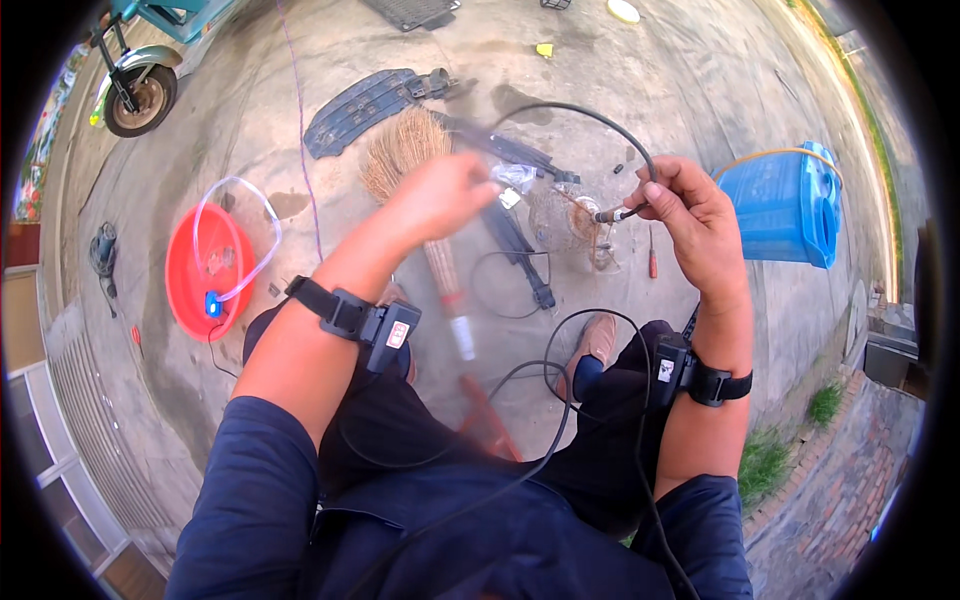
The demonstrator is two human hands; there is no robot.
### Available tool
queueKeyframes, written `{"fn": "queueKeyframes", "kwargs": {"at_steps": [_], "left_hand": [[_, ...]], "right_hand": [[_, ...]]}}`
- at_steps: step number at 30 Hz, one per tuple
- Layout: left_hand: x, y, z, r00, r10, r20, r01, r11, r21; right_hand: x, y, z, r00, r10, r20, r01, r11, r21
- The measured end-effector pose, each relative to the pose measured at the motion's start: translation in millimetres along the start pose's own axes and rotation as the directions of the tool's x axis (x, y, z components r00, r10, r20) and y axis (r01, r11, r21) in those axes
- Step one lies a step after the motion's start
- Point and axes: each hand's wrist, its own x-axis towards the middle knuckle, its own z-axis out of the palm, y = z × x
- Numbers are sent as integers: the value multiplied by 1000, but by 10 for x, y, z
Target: The person assembles a lighting fixture by connecting a wired socket to a mesh globe, using a broom to support the item, and then works with a clear plastic housing and internal components.
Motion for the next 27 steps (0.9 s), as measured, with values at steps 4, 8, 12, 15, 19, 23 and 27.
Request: {"fn": "queueKeyframes", "kwargs": {"at_steps": [4, 8, 12, 15, 19, 23, 27], "left_hand": [[-139, 31, 627, 953, -62, 297, 35, 995, 97], [-257, -29, 1104, 888, -45, 457, 8, 997, 81], [-310, -87, 1186, 868, -70, 492, 36, 996, 79], [-339, -85, 1215, 854, -134, 503, 74, 988, 137], [-407, -56, 1293, 875, -16, 484, -18, 998, 67], [-228, 276, 1080, 962, 16, 272, 33, 984, -176], [-219, 487, 951, 994, 111, -15, -111, 951, -288]], "right_hand": [[13, -1, -45, 999, -42, -31, 42, 999, -14], [-21, -10, -160, 989, -12, -150, 25, 996, 85], [-60, 20, -305, 975, -6, -224, 40, 988, 147], [-89, -24, -366, 968, -18, -249, 68, 979, 192], [-88, -46, -384, 970, -53, -236, 112, 963, 247], [-94, -52, -401, 978, -72, -197, 126, 952, 279], [-103, -66, -487, 980, -77, -183, 147, 900, 409]]}}
